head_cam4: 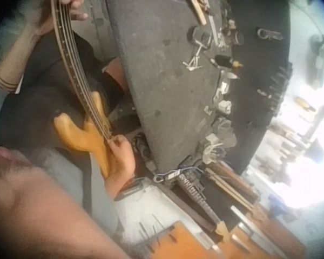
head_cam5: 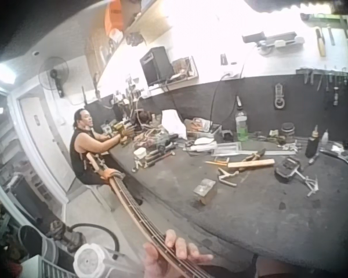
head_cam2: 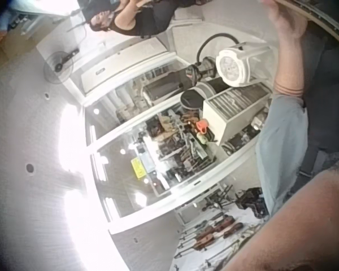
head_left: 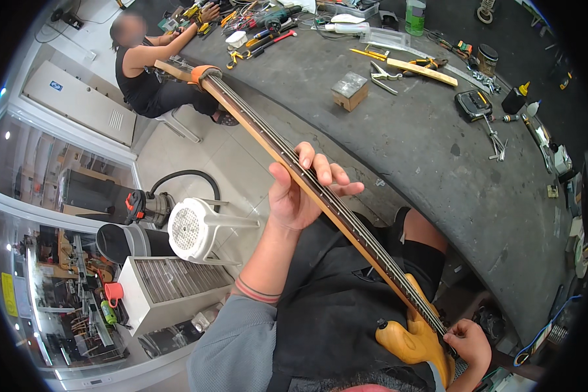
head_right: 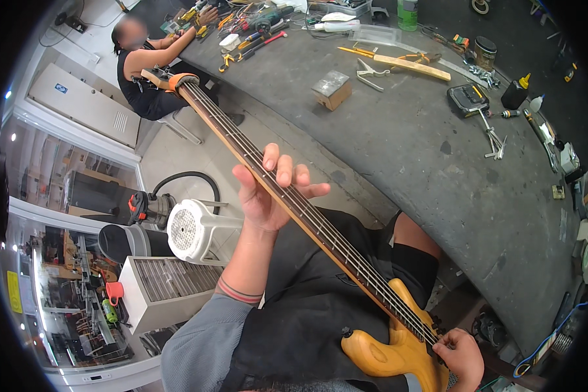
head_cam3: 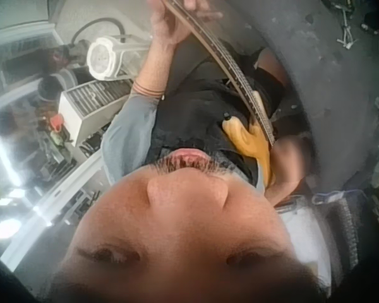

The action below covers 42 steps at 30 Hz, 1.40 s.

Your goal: The person adjusts the tuning pegs on the headstock of a bass guitar using a screwdriver. They then hold the instrument, pluck the strings to test the sound, and inspect the neck and body.

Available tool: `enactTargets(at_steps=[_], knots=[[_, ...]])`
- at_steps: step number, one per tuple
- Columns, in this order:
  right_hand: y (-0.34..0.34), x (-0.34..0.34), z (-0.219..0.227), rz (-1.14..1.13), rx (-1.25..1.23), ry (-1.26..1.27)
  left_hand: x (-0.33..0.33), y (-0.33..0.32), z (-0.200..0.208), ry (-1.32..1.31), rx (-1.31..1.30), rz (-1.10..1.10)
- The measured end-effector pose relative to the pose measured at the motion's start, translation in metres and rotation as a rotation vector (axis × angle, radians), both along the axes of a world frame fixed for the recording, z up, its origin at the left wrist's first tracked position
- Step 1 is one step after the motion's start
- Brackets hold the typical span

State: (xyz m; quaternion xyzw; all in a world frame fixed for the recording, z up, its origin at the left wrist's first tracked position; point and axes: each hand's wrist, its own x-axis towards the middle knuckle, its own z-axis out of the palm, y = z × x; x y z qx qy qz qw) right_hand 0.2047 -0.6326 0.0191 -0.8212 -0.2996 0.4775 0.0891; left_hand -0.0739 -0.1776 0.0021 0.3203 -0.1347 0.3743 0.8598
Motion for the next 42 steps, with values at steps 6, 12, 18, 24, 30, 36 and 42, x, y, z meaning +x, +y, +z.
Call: enactTargets(at_steps=[6,12,18,24,30,36,42], knots=[[-0.003,-0.008,-0.003,-0.137,0.14,0.147,-0.005,0.007,0.0,0.01,0.053,-0.055],[0.002,-0.002,0.002,0.024,0.047,0.038,-0.002,0.0,0.008,0.165,0.095,0.142],[-0.001,-0.003,-0.002,-0.015,0.019,0.037,-0.006,0.005,0.007,0.133,0.113,0.042],[0.001,-0.005,0.001,0.008,0.016,-0.009,-0.009,0.009,0.006,0.173,0.106,0.047],[0.004,-0.005,0.004,0.016,-0.003,-0.039,-0.009,0.001,0.014,0.268,0.071,0.163],[0.0,-0.005,0.0,0.064,0.082,-0.041,-0.026,0.038,0.013,0.03,0.124,-0.107],[0.0,-0.003,0.006,0.084,0.069,-0.087,-0.023,0.078,0.015,-0.275,0.078,-0.086]])
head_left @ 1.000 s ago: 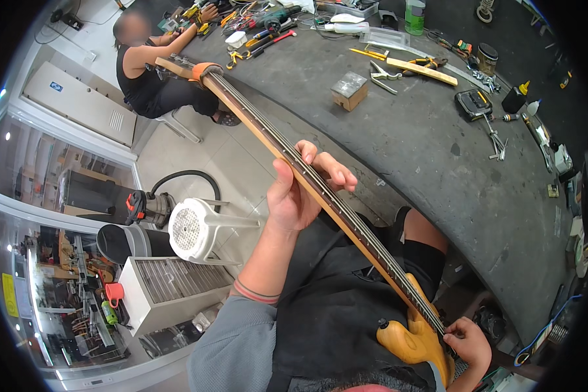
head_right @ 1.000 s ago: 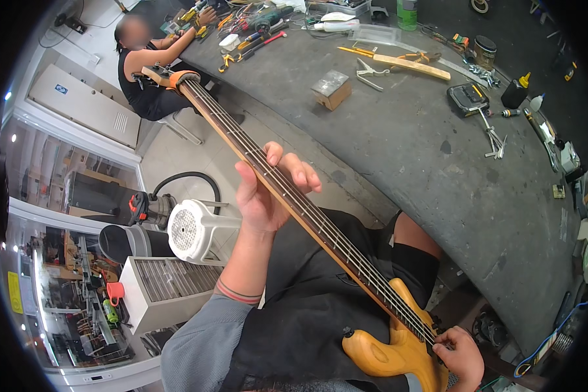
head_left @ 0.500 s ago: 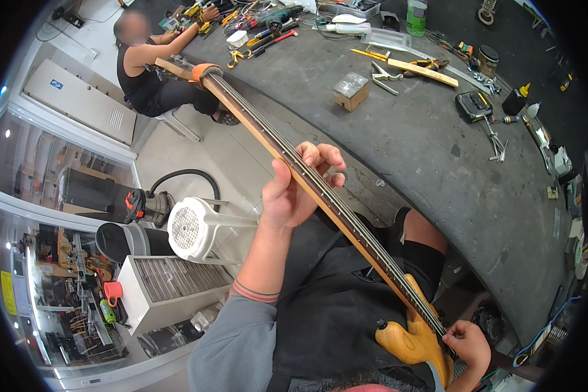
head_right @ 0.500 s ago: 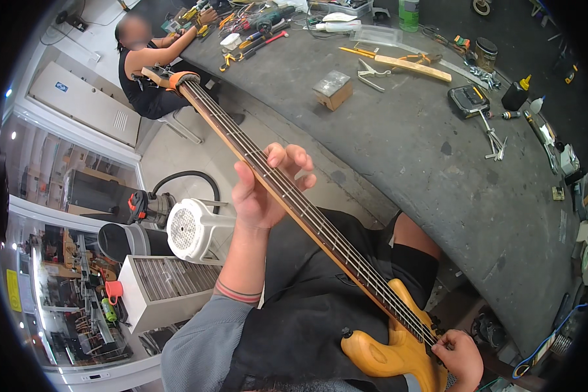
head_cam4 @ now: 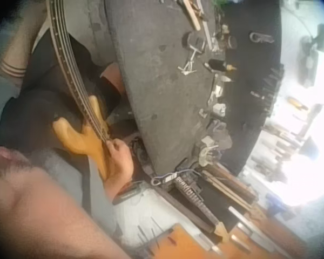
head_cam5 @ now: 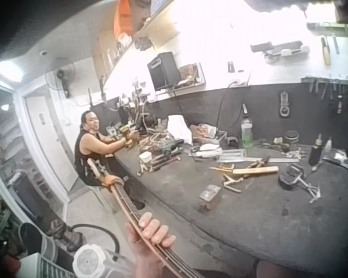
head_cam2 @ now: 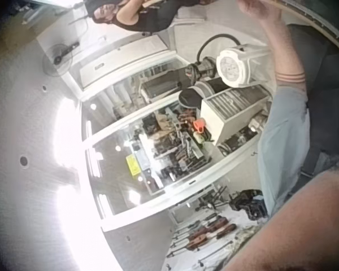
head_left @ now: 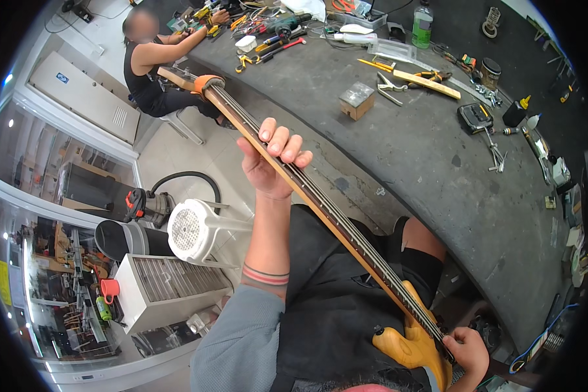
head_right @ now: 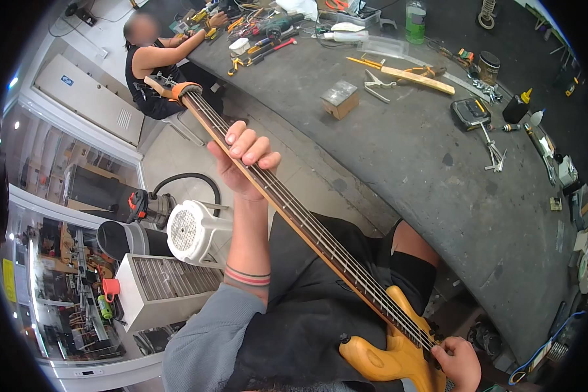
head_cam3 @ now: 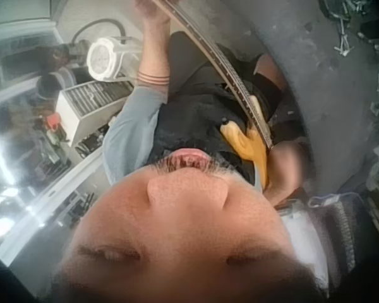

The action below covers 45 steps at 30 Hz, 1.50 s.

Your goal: The person adjusts the tuning pegs on the headstock of a bass guitar using a screwdriver. They then hold the instrument, pluck the strings to test the sound, and inspect the neck and body.

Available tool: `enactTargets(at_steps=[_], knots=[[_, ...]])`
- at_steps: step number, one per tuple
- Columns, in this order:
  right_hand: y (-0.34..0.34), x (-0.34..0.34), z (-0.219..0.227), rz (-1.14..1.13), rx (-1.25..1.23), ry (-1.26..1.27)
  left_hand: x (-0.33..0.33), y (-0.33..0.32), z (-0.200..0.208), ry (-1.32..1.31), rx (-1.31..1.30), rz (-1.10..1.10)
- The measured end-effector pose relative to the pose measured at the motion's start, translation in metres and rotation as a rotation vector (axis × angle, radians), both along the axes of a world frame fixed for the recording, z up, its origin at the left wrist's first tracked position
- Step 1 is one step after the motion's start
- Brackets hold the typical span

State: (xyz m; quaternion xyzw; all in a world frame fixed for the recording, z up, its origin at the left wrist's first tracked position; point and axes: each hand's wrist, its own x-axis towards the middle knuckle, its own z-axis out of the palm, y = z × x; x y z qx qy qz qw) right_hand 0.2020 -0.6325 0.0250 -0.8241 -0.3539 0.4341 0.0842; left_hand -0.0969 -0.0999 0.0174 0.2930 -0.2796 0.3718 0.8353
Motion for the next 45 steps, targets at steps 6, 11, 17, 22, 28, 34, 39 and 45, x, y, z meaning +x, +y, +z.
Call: enactTargets(at_steps=[6,11,17,22,28,34,39,45], knots=[[0.003,-0.005,0.001,-0.112,0.045,0.046,0.003,-0.003,0.0,0.011,-0.007,-0.017],[0.01,-0.01,0.011,-0.222,0.146,0.017,0.003,-0.004,-0.001,0.025,-0.005,-0.009],[-0.013,0.004,-0.017,-0.162,-0.028,0.216,-0.001,0.002,-0.004,0.036,0.017,-0.015],[0.0,0.004,0.002,-0.007,0.04,0.115,0.001,-0.011,0.002,0.086,-0.077,0.099],[0.003,-0.004,-0.005,-0.062,0.156,0.047,0.005,0.002,-0.001,-0.024,0.067,-0.069],[0.014,-0.003,0.006,-0.119,-0.025,0.111,0.004,-0.015,0.01,0.168,-0.017,0.16],[0.016,-0.012,-0.014,-0.215,0.216,0.176,-0.004,-0.007,-0.004,0.135,-0.009,0.065],[0.04,-0.05,-0.024,-0.504,0.575,0.435,0.022,-0.033,-0.039,0.09,0.041,-0.1]])
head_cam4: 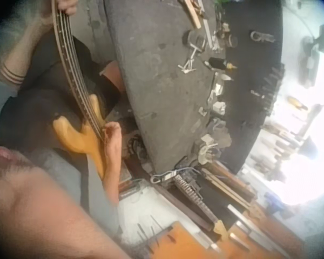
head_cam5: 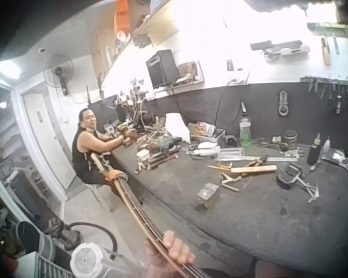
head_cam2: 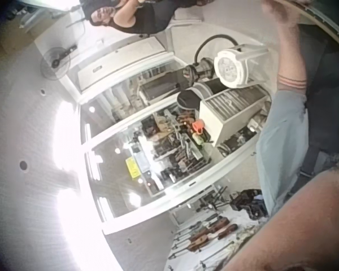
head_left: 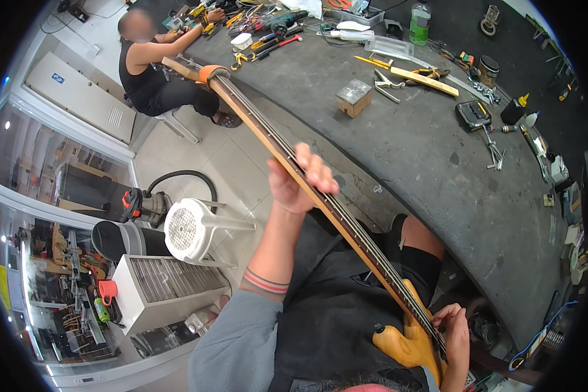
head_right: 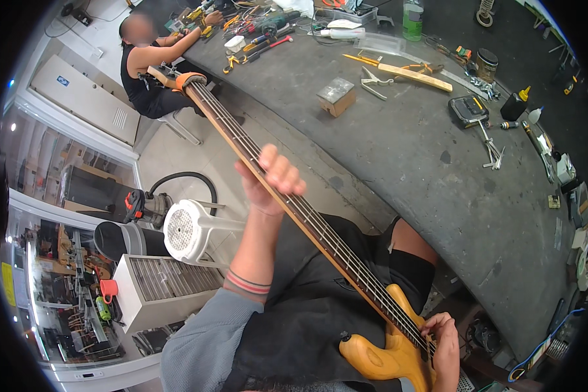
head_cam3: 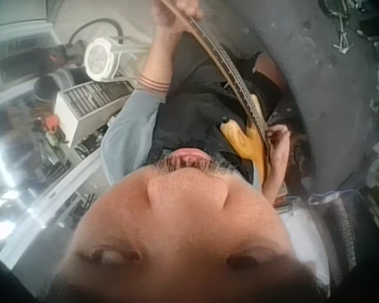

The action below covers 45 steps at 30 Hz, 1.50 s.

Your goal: The person adjusts the tuning pegs on the headstock of a bass guitar using a screwdriver. They then hold the instrument, pluck the strings to test the sound, and inspect the neck and body.

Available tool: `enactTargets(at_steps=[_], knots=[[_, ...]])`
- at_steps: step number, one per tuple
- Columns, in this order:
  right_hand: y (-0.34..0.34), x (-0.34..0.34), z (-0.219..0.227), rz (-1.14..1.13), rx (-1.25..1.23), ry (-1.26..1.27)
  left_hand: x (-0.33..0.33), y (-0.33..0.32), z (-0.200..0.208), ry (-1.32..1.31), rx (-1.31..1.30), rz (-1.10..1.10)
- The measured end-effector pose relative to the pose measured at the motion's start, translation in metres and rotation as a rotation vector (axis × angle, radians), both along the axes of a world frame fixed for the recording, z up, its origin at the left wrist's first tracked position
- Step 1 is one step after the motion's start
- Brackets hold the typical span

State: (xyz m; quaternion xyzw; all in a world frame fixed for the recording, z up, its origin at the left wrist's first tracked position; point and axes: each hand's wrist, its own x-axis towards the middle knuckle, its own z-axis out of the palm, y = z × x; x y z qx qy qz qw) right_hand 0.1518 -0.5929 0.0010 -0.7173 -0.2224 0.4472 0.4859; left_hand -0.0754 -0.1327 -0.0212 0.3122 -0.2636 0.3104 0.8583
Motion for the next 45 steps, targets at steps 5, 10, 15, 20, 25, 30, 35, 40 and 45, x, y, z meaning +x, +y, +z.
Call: enactTargets(at_steps=[5,10,15,20,25,30,35,40,45], knots=[[0.013,-0.017,0.001,0.265,-0.042,-0.573,0.013,-0.012,-0.006,-0.086,-0.001,-0.109],[0.008,-0.015,-0.011,-0.043,0.094,-0.08,0.01,-0.015,-0.002,-0.105,0.018,-0.104],[0.009,-0.016,-0.01,0.117,-0.029,-0.452,0.005,-0.018,0.002,-0.09,0.041,-0.06],[0.003,0.017,-0.026,0.137,-0.129,-0.35,0.006,-0.015,0.007,0.022,0.017,-0.081],[-0.005,0.063,-0.051,0.334,-0.37,-0.344,-0.029,-0.014,0.005,0.161,-0.05,0.024],[-0.027,0.069,-0.063,0.36,-0.537,-0.129,-0.026,-0.006,0.001,0.135,-0.034,-0.091],[-0.047,0.071,-0.083,0.57,-0.577,-0.28,-0.025,-0.007,0.001,0.156,-0.036,-0.095],[-0.043,0.074,-0.086,0.558,-0.664,-0.29,-0.028,-0.006,0.004,0.158,0.0,-0.083],[-0.04,0.072,-0.083,0.55,-0.751,-0.377,-0.027,-0.01,0.002,0.154,-0.006,-0.082]])
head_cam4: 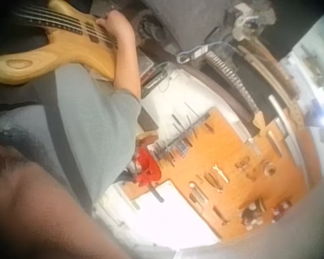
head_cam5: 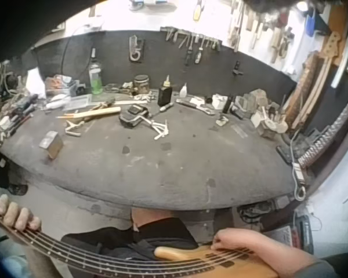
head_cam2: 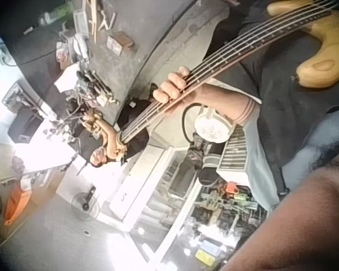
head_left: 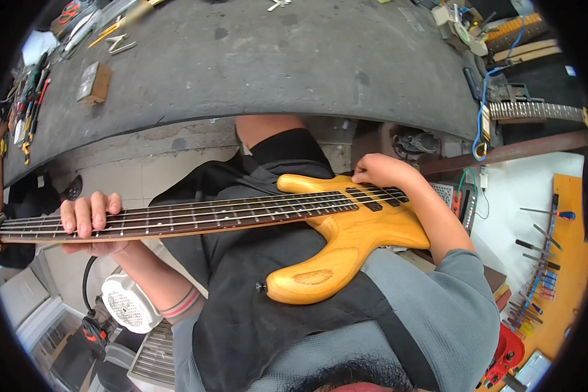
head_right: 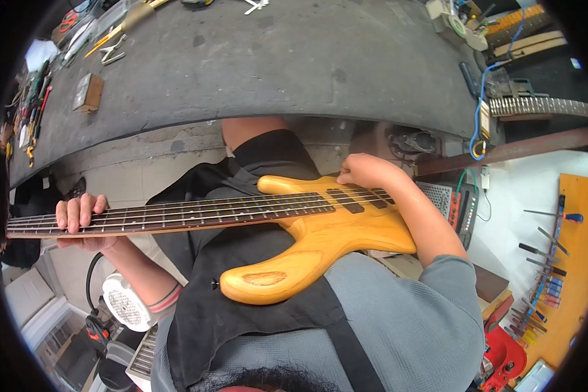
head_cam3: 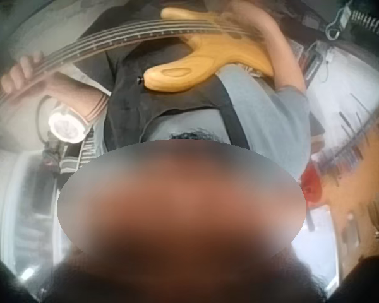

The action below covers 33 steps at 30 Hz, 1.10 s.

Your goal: The person adjusts the tuning pegs on the headstock of a bass guitar using a screwdriver. They then hold the instrument, pluck the strings to test the sound, and inspect the neck and body.

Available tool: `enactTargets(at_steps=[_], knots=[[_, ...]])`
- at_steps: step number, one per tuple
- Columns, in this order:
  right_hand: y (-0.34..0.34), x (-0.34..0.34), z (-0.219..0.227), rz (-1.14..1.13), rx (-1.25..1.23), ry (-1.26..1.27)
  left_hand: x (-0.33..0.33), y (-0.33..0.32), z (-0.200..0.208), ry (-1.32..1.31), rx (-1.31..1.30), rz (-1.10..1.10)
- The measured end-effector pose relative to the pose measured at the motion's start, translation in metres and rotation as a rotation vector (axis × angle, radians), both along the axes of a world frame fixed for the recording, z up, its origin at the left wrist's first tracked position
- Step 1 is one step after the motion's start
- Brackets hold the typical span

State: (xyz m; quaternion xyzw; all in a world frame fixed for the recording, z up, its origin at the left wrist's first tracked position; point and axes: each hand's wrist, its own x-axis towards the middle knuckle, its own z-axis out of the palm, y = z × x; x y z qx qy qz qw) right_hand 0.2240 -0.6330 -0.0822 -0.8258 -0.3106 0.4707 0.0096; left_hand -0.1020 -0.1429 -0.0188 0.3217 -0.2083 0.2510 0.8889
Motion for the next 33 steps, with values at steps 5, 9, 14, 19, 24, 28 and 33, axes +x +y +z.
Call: enactTargets(at_steps=[5,9,14,19,24,28,33], knots=[[0.009,-0.01,-0.003,0.162,-0.035,-0.154,0.0,-0.008,0.005,-0.03,0.027,0.038],[0.013,-0.02,0.003,0.234,-0.021,-0.242,0.01,-0.007,0.005,-0.068,0.061,0.04],[0.048,-0.043,0.066,0.078,0.424,-0.309,0.018,-0.016,0.003,-0.123,0.035,0.035],[0.069,-0.086,0.091,-0.552,0.919,0.491,0.032,-0.039,-0.017,-0.122,0.054,-0.03],[0.071,-0.108,0.088,-0.235,0.813,0.06,0.038,-0.054,-0.031,-0.159,0.042,-0.08],[0.069,-0.105,0.082,-0.483,0.851,0.331,0.042,-0.055,-0.038,-0.162,0.025,-0.076],[0.076,-0.106,0.087,-0.25,0.831,0.102,0.041,-0.052,-0.035,-0.168,0.055,-0.115]])
